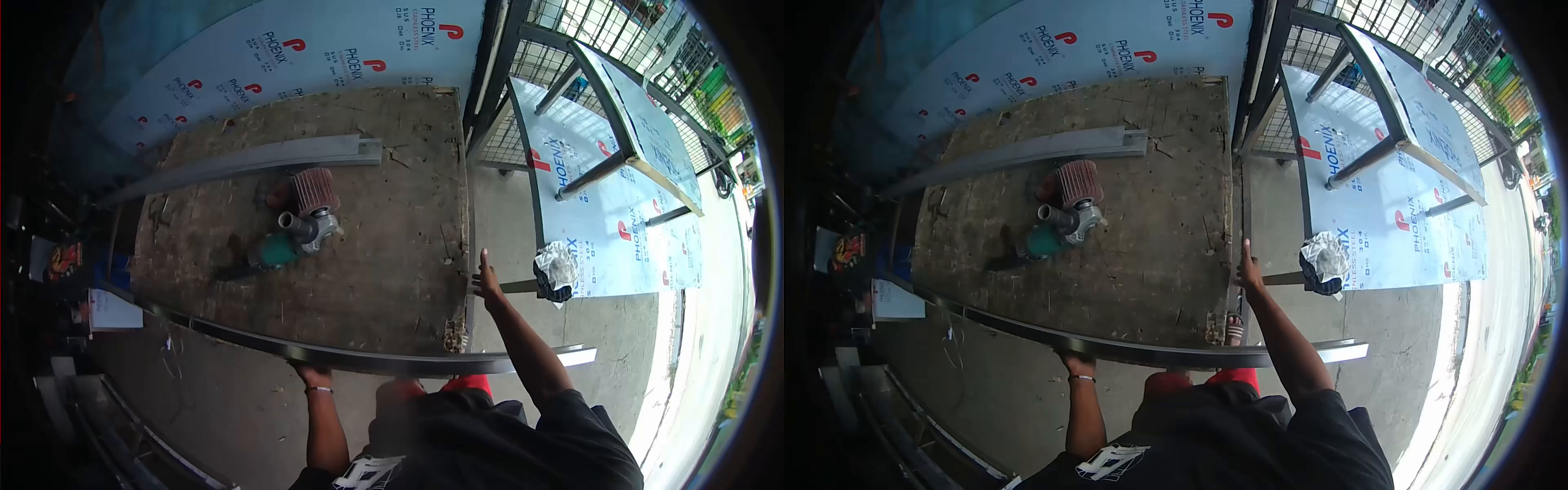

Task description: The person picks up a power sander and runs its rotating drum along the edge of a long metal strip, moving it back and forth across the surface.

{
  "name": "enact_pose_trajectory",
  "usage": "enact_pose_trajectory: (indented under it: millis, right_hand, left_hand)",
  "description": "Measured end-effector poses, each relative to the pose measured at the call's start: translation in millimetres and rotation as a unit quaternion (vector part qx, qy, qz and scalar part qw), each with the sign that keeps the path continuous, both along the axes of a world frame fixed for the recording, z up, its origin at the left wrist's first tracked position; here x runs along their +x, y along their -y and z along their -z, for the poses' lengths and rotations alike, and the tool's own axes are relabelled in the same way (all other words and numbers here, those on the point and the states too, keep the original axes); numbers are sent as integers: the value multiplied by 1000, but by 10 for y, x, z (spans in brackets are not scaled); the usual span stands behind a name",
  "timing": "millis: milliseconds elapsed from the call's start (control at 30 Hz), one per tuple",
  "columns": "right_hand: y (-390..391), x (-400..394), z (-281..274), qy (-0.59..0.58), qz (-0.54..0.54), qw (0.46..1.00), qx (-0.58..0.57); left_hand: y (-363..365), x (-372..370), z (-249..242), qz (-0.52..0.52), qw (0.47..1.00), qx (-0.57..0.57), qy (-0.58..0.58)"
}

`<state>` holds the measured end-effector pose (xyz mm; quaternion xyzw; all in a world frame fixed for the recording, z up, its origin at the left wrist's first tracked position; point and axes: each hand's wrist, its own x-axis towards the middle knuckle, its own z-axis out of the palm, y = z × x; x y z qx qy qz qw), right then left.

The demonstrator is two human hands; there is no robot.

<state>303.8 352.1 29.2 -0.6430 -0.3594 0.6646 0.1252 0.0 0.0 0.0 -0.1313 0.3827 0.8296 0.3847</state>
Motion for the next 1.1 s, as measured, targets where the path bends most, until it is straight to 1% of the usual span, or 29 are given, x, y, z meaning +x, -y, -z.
enact_pose_trajectory:
  millis: [33, 67, 100, 133, 167, 200, 267, 333, 400, 433, 467, 500, 533, 567, 633, 667, 700, 767, 800, 833, 867, 967, 1100]
  right_hand:
    - [-33, 15, 41, -13, -3, 1000, -14]
    - [-149, 20, 169, -13, -11, 1000, 2]
    - [360, -455, 499, -233, -19, 966, -110]
    - [271, -398, 589, -401, -31, 901, -160]
    - [166, -210, 646, -394, -48, 904, -157]
    - [20, -9, 645, -398, -20, 908, -133]
    - [-190, -204, 712, -443, 7, 890, -112]
    - [-61, -408, 759, -476, 15, 868, -137]
    - [-92, -421, 736, -505, 3, 847, -166]
    - [-87, -420, 776, -521, -1, 834, -180]
    - [-43, -425, 800, -522, -19, 832, -188]
    - [-33, -425, 826, -507, 0, 848, -156]
    - [-48, -438, 842, -490, 23, 863, -121]
    - [-70, -458, 869, -490, 15, 863, -122]
    - [-127, -462, 994, -459, 34, 876, -141]
    - [-140, -475, 1048, -459, 26, 877, -142]
    - [-161, -454, 1159, -453, 23, 878, -151]
    - [-180, -404, 1240, -449, 14, 879, -158]
    - [-201, -422, 1229, -452, -2, 878, -155]
    - [-168, -431, 1111, -451, -15, 879, -154]
    - [-148, -412, 983, -438, -3, 882, -175]
    - [-186, -410, 898, -426, -35, 890, -161]
    - [-161, -432, 767, -425, -27, 887, -178]
  left_hand:
    - [-196, 101, -37, -20, 999, 29, -11]
    - [-337, 166, 2, -40, 998, 53, -20]
    - [196, -264, -472, -45, 997, -1, -64]
    - [156, -227, -364, -61, 997, 33, -45]
    - [73, -108, -212, -81, 994, 69, -24]
    - [-33, 66, -28, -105, 991, 80, -19]
    - [-22, -57, 217, -50, 992, -9, -118]
    - [243, -241, 770, -129, 981, -128, -64]
    - [244, -273, 753, -151, 986, -64, -17]
    - [259, -261, 680, -177, 982, -63, -25]
    - [248, -228, 612, -181, 980, -83, -11]
    - [177, -213, 542, -179, 979, -100, 4]
    - [77, -144, 333, -203, 972, -116, -3]
    - [49, -182, 278, -210, 971, -113, -3]
    - [85, -163, 365, -200, 964, -167, 53]
    - [98, -190, 393, -199, 958, -200, 50]
    - [150, -178, 439, -206, 957, -198, 51]
    - [165, -183, 493, -182, 959, -209, 52]
    - [116, -214, 445, -188, 960, -202, 50]
    - [93, -181, 391, -193, 955, -219, 54]
    - [76, -172, 335, -198, 950, -236, 57]
    - [103, -215, 449, -200, 941, -257, 89]
    - [108, -201, 433, -195, 940, -267, 83]
